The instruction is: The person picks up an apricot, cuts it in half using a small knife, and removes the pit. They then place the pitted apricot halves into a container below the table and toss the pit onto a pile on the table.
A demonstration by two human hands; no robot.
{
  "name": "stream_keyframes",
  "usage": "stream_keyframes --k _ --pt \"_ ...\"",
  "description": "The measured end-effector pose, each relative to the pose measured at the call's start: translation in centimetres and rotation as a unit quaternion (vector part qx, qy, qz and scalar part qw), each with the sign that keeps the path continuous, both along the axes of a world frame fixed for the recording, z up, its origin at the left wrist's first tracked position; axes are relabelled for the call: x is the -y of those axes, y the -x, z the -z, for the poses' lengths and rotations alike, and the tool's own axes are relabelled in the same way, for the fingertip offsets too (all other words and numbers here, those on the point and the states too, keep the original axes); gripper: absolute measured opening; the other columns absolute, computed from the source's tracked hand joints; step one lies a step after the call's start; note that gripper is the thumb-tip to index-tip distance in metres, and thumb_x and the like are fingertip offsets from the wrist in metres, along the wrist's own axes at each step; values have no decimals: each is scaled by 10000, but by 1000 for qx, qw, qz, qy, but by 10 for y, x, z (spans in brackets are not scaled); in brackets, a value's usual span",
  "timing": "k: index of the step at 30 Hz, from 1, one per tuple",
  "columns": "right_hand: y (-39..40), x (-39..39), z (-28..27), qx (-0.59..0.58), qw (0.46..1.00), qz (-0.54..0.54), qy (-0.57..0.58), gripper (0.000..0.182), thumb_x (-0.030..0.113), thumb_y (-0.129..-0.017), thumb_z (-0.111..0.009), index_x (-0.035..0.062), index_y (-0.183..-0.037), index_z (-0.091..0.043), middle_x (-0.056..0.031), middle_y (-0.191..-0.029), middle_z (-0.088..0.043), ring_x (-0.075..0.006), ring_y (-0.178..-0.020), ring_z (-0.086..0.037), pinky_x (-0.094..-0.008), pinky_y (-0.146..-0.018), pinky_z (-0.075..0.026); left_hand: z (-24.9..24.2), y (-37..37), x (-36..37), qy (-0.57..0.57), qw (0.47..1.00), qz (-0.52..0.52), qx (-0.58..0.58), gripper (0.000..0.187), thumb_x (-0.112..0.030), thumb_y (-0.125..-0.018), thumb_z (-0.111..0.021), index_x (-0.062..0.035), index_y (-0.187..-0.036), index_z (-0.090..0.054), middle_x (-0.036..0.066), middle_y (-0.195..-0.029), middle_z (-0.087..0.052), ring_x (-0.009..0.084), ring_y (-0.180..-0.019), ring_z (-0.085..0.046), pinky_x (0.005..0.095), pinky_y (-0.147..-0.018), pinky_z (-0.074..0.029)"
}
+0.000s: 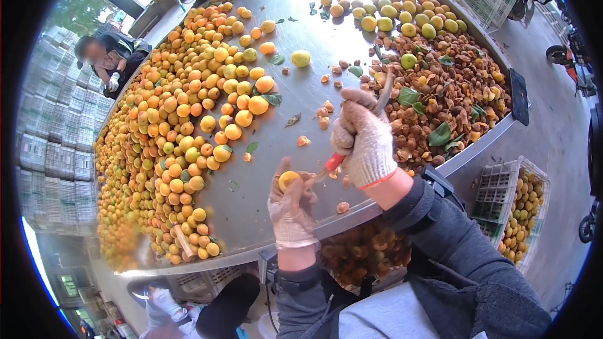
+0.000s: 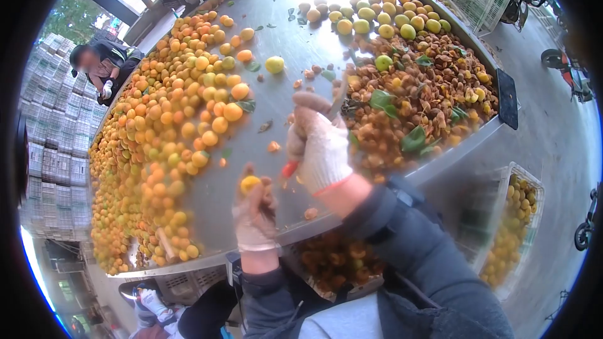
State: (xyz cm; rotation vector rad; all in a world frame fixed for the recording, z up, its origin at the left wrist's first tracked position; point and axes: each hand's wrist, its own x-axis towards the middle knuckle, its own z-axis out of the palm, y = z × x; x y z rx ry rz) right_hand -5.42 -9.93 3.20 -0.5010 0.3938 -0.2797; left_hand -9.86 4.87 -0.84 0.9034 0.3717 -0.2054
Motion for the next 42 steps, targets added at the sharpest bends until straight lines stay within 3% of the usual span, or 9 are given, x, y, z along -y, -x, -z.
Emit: stream_keyframes --k 9,16,19,26,28,31,32,34,42 --pt "9 26 -14 38 997 25 67 196 22 -886 -533 49 -1064 -612 23 -624 -370 -87 -466 -356 -228 -408 -271 -7 -1 -10 -291 932 -139 164 326 46 -875 -601 13 -1198 -570 138 -1105 -622 196 -915 -645 280 -767 -532" --pt "6 38 -19 -17 999 -9 43 184 64 -902 -531 104 -1050 -633 44 -622 -368 -72 -452 -349 -210 -394 -261 -67 47 -38 -425 761 397 286 472 -192 -793 -776 -15 -1186 -583 112 -1126 -638 198 -1095 -591 324 -914 -473" --pt "7 34 -25 -27 998 -23 54 190 61 -899 -524 99 -1063 -613 40 -611 -369 -70 -437 -334 -209 -382 -251 -32 -21 -78 -548 811 100 181 374 -70 -805 -662 -45 -1173 -599 152 -1141 -635 273 -1157 -556 356 -1000 -419" --pt "10 30 -17 -25 995 -51 81 272 134 -887 -550 1 -1124 -533 -14 -616 -457 -109 -422 -429 -282 -280 -371 50 -142 -133 -933 322 86 136 341 -46 -787 -581 -83 -1121 -634 135 -1117 -646 297 -1122 -560 379 -1012 -399" --pt "11 30 -15 -21 994 -70 84 290 140 -883 -557 1 -1135 -531 -11 -616 -463 -106 -424 -435 -269 -286 -377 44 -148 -130 -931 327 116 110 357 -98 -780 -641 -99 -1138 -628 123 -1121 -640 311 -999 -607 403 -913 -465" --pt "13 25 -27 -50 987 -115 97 188 94 -879 -553 33 -1055 -581 13 -615 -449 -76 -439 -397 -242 -342 -311 25 -130 -120 -596 794 101 62 379 -192 -858 -672 -75 -1205 -577 177 -1191 -599 328 -895 -659 392 -783 -552" --pt "14 23 -29 -61 981 -148 105 132 43 -879 -545 61 -992 -612 42 -600 -410 -50 -443 -342 -220 -394 -251 21 -116 -116 -596 794 100 60 379 -192 -858 -672 -75 -1205 -577 177 -1191 -599 328 -895 -659 392 -783 -552" --pt "13 16 -27 -70 967 -202 136 144 40 -869 -555 67 -977 -645 40 -607 -463 -33 -457 -370 -211 -409 -282 15 -85 -110 6 991 87 106 405 -204 -910 -638 -43 -1261 -519 202 -1177 -599 324 -1019 -637 410 -895 -544" --pt "31 -13 1 69 774 -344 527 200 89 -799 -580 37 -975 -658 -183 -871 -666 -274 -796 -662 -347 -743 -507 -2 -23 -54 282 951 42 119 429 -141 -946 -570 -57 -1351 -457 195 -1313 -523 386 -1212 -514 500 -1039 -443"
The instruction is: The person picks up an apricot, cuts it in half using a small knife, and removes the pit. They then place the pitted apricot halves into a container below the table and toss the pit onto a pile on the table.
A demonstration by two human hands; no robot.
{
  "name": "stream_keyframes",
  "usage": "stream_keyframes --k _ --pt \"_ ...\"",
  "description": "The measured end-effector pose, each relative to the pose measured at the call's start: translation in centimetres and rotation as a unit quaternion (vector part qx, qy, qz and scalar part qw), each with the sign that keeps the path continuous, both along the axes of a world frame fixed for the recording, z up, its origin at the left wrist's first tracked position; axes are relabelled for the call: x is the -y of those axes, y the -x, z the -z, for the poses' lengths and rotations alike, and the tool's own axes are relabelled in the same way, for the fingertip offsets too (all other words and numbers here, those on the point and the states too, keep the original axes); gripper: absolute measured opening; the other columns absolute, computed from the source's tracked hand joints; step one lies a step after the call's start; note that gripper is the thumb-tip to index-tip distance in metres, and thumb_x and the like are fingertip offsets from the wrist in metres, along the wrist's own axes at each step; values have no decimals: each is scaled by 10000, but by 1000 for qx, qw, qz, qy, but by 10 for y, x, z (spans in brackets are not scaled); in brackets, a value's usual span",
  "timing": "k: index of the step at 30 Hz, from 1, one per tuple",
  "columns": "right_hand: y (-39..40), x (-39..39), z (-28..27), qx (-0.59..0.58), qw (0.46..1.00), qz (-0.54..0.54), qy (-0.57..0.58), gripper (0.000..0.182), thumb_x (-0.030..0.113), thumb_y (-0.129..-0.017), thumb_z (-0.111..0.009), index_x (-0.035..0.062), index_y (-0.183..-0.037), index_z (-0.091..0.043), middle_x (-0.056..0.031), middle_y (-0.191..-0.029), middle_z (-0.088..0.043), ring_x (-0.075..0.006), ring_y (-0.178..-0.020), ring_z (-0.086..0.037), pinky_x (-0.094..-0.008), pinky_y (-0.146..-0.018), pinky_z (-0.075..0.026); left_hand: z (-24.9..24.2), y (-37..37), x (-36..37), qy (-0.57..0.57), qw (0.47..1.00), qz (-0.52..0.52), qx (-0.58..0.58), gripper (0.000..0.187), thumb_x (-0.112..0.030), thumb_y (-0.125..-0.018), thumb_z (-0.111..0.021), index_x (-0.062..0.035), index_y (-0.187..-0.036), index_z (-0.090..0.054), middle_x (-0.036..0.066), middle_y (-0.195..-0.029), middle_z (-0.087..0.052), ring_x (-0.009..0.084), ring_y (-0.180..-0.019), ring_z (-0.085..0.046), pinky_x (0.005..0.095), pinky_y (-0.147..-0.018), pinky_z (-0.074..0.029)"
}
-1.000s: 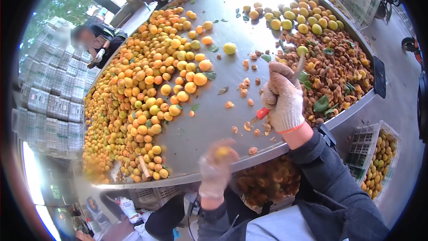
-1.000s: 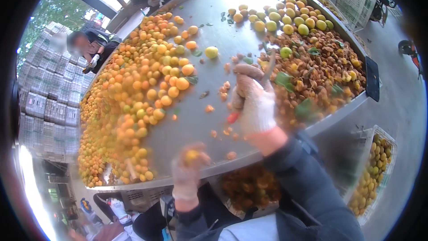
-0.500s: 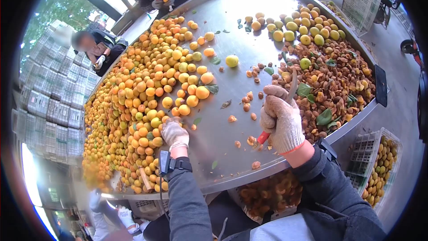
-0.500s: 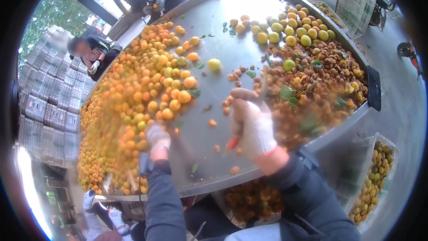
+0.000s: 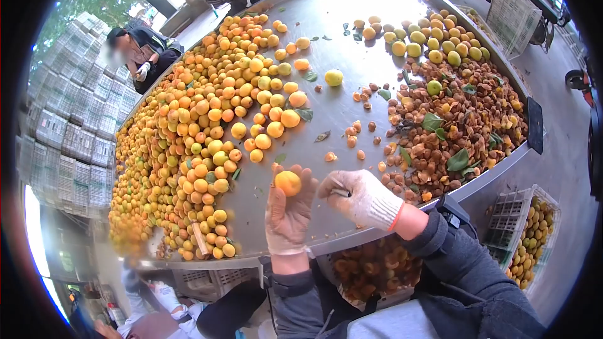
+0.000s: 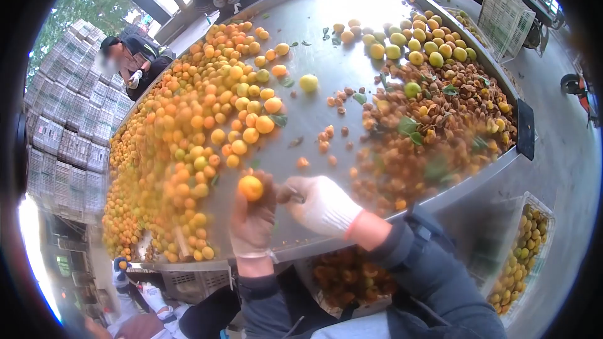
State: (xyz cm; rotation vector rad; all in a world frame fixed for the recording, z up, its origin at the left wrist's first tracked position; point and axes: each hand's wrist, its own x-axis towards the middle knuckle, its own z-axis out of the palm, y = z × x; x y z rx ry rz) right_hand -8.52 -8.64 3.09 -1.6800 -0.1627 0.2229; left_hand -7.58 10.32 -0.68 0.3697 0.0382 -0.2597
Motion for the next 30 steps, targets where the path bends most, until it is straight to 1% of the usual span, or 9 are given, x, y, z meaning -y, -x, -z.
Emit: stream_keyframes --k 2,3,5,7,17,18,24,28,30 --pt "6 -2 -3 16 998 -34 50 200 97 -801 -571 47 -973 -660 -189 -841 -665 -339 -777 -650 -372 -733 -508 -7 5 14 -26 997 -7 75 472 -50 -907 -573 -56 -1363 -452 192 -1352 -493 386 -1279 -449 520 -1088 -377" --pt "7 -3 -6 8 997 -50 65 209 70 -808 -580 37 -999 -657 -150 -838 -668 -221 -787 -650 -332 -768 -503 -10 7 17 -23 997 -4 74 472 -50 -907 -573 -56 -1363 -452 192 -1352 -493 386 -1279 -449 520 -1088 -377" --pt "9 -4 -7 0 995 -54 88 226 72 -805 -576 35 -1013 -654 -164 -838 -666 -242 -783 -655 -341 -759 -506 -12 12 19 -31 994 13 102 547 -62 -903 -525 -45 -1427 -367 182 -1426 -418 394 -1355 -346 558 -1094 -347" --pt "8 -7 -5 -1 994 -61 85 266 76 -795 -571 29 -1046 -644 -189 -840 -660 -284 -774 -665 -358 -738 -512 -8 10 16 -40 992 22 114 575 -52 -887 -522 -52 -1437 -355 177 -1429 -418 394 -1364 -332 568 -1098 -332" --pt "9 -2 -8 31 990 -97 94 317 62 -779 -568 26 -1085 -643 -203 -869 -667 -309 -800 -678 -358 -740 -516 -9 13 19 -47 994 -19 98 633 -28 -826 -516 -47 -1439 -358 203 -1420 -425 413 -1372 -312 589 -1102 -310" --pt "9 -2 -9 20 990 -95 97 302 79 -774 -572 62 -1061 -663 -183 -896 -679 -322 -827 -672 -372 -759 -520 -7 14 18 -47 994 -19 98 633 -28 -826 -516 -47 -1439 -358 203 -1420 -425 413 -1372 -312 589 -1102 -310" --pt "12 -3 -11 18 986 -90 142 269 107 -787 -567 101 -1027 -690 -163 -894 -689 -339 -836 -663 -394 -777 -522 -5 16 16 -35 992 0 123 640 24 -766 -531 -41 -1394 -430 205 -1393 -453 408 -1317 -401 547 -1112 -322" --pt "10 -2 -4 4 973 -156 168 300 116 -808 -581 71 -1096 -653 -199 -845 -652 -369 -774 -646 -397 -699 -521 -16 16 23 -113 983 -4 143 688 23 -727 -582 -34 -1395 -426 152 -1213 -552 329 -1167 -534 503 -1097 -359" --pt "12 -5 -1 17 976 -123 179 281 124 -813 -584 76 -1079 -657 -192 -842 -655 -365 -773 -646 -399 -693 -521 -24 19 29 -149 978 -16 144 713 14 -712 -605 -29 -1399 -418 132 -1144 -571 295 -1112 -565 485 -1088 -373"
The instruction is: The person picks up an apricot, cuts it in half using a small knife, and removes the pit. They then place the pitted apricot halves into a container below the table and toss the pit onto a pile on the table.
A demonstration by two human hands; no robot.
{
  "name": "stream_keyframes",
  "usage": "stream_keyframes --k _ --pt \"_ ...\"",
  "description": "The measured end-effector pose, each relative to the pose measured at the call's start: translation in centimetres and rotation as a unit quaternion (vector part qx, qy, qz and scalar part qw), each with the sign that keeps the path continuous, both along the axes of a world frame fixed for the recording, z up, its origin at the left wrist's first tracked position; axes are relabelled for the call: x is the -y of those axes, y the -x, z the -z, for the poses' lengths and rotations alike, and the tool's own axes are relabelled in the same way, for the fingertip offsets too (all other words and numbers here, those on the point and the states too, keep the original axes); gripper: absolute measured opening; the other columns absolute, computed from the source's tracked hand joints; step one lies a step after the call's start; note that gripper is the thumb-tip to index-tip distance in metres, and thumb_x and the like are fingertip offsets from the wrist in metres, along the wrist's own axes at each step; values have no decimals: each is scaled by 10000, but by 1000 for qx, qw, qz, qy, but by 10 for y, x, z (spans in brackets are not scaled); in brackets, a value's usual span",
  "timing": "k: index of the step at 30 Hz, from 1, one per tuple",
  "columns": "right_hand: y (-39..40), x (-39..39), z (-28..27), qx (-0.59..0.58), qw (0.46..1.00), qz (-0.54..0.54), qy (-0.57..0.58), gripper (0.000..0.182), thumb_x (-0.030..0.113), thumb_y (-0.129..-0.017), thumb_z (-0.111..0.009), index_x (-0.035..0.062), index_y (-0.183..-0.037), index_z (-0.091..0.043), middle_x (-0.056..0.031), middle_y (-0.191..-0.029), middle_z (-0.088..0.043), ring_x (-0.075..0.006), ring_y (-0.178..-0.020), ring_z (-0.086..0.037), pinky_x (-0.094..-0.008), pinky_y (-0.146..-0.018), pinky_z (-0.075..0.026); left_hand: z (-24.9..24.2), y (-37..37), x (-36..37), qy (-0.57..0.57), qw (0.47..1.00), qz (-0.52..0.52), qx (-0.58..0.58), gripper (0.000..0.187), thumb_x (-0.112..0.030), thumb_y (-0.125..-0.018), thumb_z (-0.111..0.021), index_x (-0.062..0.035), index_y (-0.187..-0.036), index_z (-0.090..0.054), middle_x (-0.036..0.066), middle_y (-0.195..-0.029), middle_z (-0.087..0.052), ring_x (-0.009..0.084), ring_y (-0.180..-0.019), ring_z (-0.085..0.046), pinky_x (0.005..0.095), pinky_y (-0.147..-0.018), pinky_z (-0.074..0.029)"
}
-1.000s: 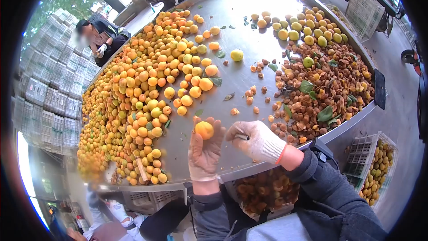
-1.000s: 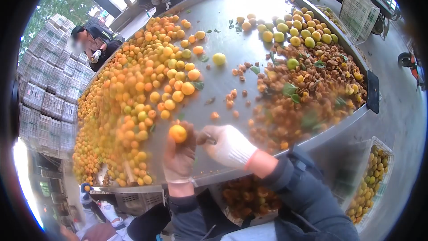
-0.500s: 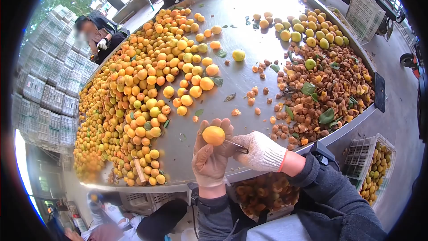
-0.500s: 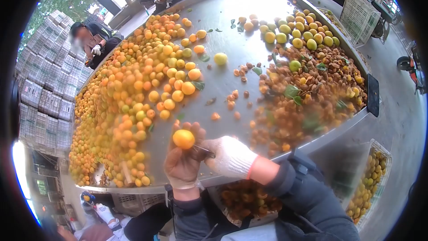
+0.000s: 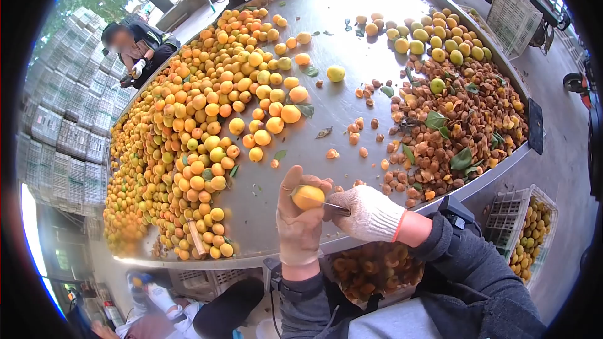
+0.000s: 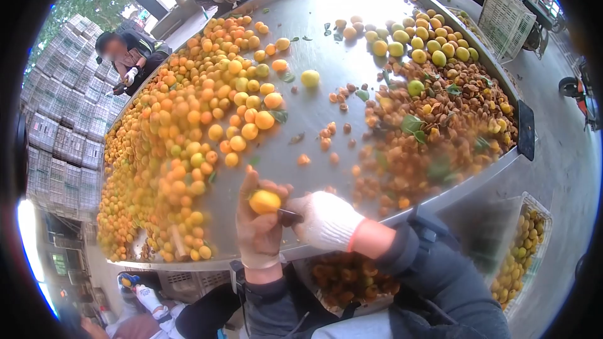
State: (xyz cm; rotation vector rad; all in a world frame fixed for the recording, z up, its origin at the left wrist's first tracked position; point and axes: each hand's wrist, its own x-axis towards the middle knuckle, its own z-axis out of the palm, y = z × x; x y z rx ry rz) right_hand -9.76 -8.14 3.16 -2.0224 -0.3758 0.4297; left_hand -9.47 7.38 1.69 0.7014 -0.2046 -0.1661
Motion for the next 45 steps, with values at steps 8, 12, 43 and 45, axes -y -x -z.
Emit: stream_keyframes --k 8,12,43,45 --pt "8 -6 -3 67 996 49 27 202 125 -817 -603 70 -999 -671 -172 -780 -652 -360 -722 -644 -400 -651 -520 -6 5 8 -116 987 -111 -11 866 -36 -661 -653 -30 -1459 -316 115 -1067 -576 250 -1048 -584 421 -1048 -405" --pt "3 -4 -1 41 999 27 17 181 127 -830 -607 77 -988 -678 -165 -775 -653 -352 -697 -643 -390 -636 -519 -9 8 11 -124 987 -102 -1 866 -33 -662 -651 -18 -1457 -308 124 -1084 -578 262 -1052 -588 428 -1048 -414" --pt "-7 -10 -5 119 984 85 99 207 126 -754 -595 41 -926 -675 -216 -755 -644 -378 -723 -632 -397 -650 -501 -13 13 22 -216 959 -159 -93 583 74 -750 -750 22 -1272 -496 156 -1125 -628 191 -999 -618 288 -855 -535" --pt "-10 -7 3 68 995 41 54 220 125 -761 -603 41 -954 -668 -199 -729 -644 -345 -703 -639 -384 -649 -497 -17 14 22 -228 954 -175 -87 526 80 -750 -748 37 -1227 -533 159 -1095 -642 185 -972 -628 280 -841 -542"
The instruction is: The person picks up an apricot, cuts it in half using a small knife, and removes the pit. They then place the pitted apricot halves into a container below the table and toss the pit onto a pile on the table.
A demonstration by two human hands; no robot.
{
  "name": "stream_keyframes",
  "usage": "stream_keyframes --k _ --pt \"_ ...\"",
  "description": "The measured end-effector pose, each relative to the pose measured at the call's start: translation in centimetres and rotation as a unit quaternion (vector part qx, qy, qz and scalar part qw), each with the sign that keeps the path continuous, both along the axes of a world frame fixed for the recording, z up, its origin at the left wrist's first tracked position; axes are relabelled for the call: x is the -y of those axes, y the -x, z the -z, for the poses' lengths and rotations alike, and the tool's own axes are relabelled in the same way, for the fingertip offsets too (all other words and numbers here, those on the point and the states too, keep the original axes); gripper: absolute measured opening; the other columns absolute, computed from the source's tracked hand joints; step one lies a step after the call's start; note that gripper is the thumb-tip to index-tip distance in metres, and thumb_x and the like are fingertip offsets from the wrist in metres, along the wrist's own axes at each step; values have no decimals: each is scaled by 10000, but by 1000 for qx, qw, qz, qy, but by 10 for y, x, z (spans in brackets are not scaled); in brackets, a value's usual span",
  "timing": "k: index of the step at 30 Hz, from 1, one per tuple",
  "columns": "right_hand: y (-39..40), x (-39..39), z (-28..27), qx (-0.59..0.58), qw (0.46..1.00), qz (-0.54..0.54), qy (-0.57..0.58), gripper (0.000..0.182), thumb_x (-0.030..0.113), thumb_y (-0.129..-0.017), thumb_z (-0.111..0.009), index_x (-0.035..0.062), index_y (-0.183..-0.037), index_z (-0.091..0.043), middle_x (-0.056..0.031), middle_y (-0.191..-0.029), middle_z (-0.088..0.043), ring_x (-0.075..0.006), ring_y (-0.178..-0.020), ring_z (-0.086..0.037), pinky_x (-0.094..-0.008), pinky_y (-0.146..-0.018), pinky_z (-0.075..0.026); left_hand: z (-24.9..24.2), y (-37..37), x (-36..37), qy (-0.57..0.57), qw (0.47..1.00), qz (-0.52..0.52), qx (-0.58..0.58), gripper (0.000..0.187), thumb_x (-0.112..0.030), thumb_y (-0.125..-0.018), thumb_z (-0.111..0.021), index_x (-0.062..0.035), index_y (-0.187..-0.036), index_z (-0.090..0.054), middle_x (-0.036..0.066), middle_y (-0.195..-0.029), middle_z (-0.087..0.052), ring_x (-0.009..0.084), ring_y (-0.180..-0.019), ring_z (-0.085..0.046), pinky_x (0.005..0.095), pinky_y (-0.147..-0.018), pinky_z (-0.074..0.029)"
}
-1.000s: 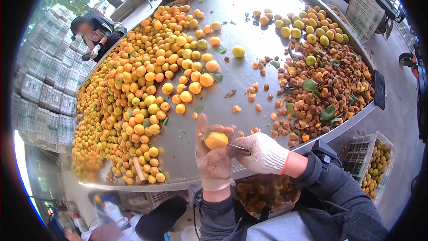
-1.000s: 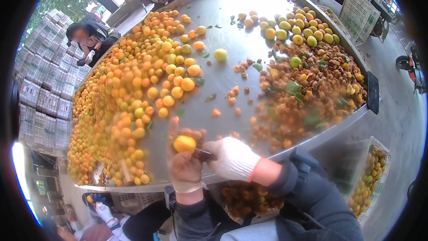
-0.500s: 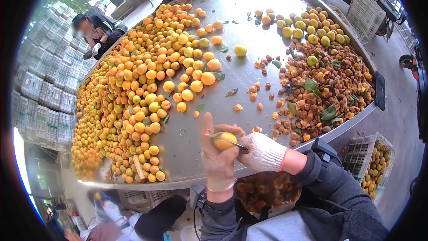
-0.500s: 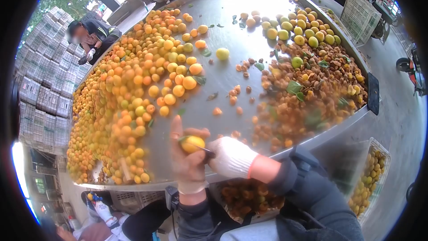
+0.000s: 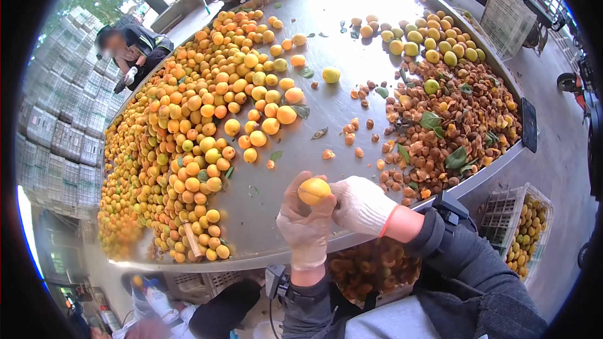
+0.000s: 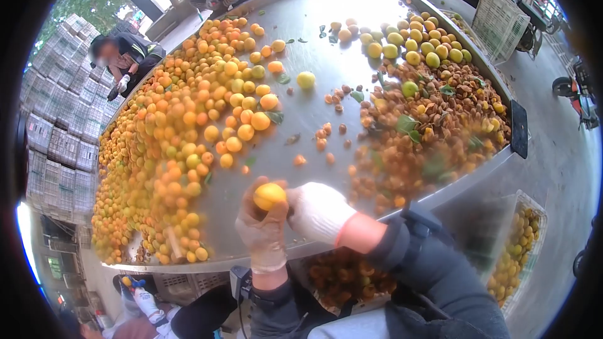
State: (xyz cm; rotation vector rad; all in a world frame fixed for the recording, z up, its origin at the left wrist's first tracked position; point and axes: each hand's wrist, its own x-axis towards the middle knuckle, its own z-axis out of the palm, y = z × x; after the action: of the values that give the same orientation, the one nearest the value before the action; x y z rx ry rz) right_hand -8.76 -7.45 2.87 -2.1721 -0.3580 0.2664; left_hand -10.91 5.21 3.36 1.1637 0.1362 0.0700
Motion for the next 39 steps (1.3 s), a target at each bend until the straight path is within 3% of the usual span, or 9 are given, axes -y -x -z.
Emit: stream_keyframes --k 7,15,18,20,24,28,32,36,39 --pt "-3 10 -26 -341 898 -92 -261 153 101 -794 -637 13 -909 -688 -107 -719 -655 -155 -712 -607 -317 -648 -471 0 1 -18 -33 994 100 -4 504 39 -768 -754 33 -1225 -542 159 -1113 -647 190 -994 -630 290 -863 -537" --pt "-8 43 -17 -179 964 -37 -194 194 136 -817 -610 26 -945 -705 -86 -847 -705 -160 -774 -647 -294 -715 -516 11 -14 -31 122 992 5 45 495 16 -798 -733 -16 -1252 -539 103 -1117 -633 174 -992 -621 275 -869 -511" --pt "-10 37 -39 -285 907 137 -276 258 188 -808 -650 31 -1012 -673 -115 -860 -694 -195 -798 -656 -308 -704 -523 9 -10 -18 -80 997 12 -5 481 28 -802 -722 -15 -1245 -540 74 -1073 -612 154 -960 -611 277 -878 -493" --pt "-10 29 -19 -14 972 104 -210 332 250 -803 -681 34 -1052 -639 -141 -887 -681 -227 -814 -657 -312 -688 -527 10 -7 -4 -271 959 12 78 468 57 -801 -707 -6 -1234 -542 54 -1022 -600 134 -941 -600 266 -876 -487" --pt "-11 30 -19 -39 976 36 -211 395 286 -793 -695 39 -1094 -625 -135 -883 -677 -217 -773 -655 -314 -681 -534 23 -7 -10 -244 949 94 175 539 66 -788 -705 5 -1287 -512 73 -1106 -601 176 -959 -606 286 -831 -518" --pt "-10 37 -46 -286 914 77 -279 320 275 -837 -628 38 -1051 -648 -43 -758 -640 -82 -575 -580 -221 -528 -478 15 -4 -18 17 993 121 5 482 -10 -828 -682 0 -1279 -512 122 -1101 -619 220 -965 -635 329 -843 -542" --pt "-12 40 -33 -276 865 102 -406 261 236 -882 -555 46 -1036 -647 -32 -772 -626 -58 -490 -498 -172 -404 -356 9 -4 -23 225 963 151 -12 413 10 -845 -597 8 -1251 -521 157 -1090 -633 245 -952 -653 349 -847 -551" --pt "-20 57 -31 -281 774 147 -548 293 232 -897 -504 51 -1104 -605 -71 -798 -645 -80 -514 -537 -157 -396 -353 8 1 -41 242 950 194 20 469 64 -804 -564 8 -1266 -501 183 -1106 -629 260 -944 -657 389 -853 -543" --pt "-17 55 -38 -261 817 174 -484 313 238 -876 -537 29 -1081 -646 -34 -811 -636 -70 -523 -513 -194 -423 -373 6 9 -48 -9 896 425 125 491 -22 -831 -547 7 -1313 -459 196 -1214 -583 270 -1036 -622 391 -908 -507"
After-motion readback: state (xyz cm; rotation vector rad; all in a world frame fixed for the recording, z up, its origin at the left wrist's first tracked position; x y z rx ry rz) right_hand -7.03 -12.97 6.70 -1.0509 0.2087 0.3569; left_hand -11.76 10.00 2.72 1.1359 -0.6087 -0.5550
